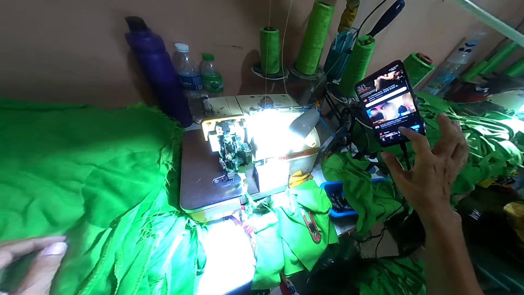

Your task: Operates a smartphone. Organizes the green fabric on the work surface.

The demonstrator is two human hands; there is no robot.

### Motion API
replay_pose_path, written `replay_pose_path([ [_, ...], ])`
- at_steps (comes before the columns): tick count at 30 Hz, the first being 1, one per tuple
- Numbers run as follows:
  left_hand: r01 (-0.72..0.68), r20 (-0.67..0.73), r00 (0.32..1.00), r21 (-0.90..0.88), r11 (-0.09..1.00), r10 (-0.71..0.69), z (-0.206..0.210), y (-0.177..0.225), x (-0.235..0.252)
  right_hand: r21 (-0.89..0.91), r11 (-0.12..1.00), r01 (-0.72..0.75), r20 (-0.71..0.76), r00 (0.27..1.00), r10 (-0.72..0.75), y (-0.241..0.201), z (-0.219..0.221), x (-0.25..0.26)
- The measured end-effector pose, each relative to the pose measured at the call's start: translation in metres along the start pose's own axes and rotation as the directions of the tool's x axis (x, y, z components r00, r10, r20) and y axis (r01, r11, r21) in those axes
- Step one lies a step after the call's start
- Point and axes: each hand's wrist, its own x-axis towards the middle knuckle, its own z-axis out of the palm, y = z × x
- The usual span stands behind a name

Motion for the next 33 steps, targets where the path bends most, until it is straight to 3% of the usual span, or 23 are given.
replay_pose_path([
  [3, -0.103, 0.013, 0.994, -0.053, 0.993, 0.104, 0.002, -0.014, 0.006, -0.001, 1.000, -0.006, 0.005, 1.000, 0.006, 0.000, 0.000, 0.000],
  [14, -0.159, -0.014, 0.987, -0.057, 0.986, 0.159, 0.000, 0.002, 0.002, 0.004, 1.000, -0.003, 0.000, 1.000, 0.003, 0.000, 0.002, 0.000],
  [28, -0.026, 0.007, 1.000, -0.048, 0.999, 0.027, -0.001, 0.005, 0.000, 0.002, 1.000, -0.005, 0.005, 1.000, 0.005, 0.000, 0.003, 0.000],
  [33, -0.124, -0.012, 0.992, -0.055, 0.991, 0.124, -0.001, 0.007, 0.001, 0.007, 1.000, -0.006, 0.009, 1.000, 0.006, 0.001, 0.004, 0.000],
])
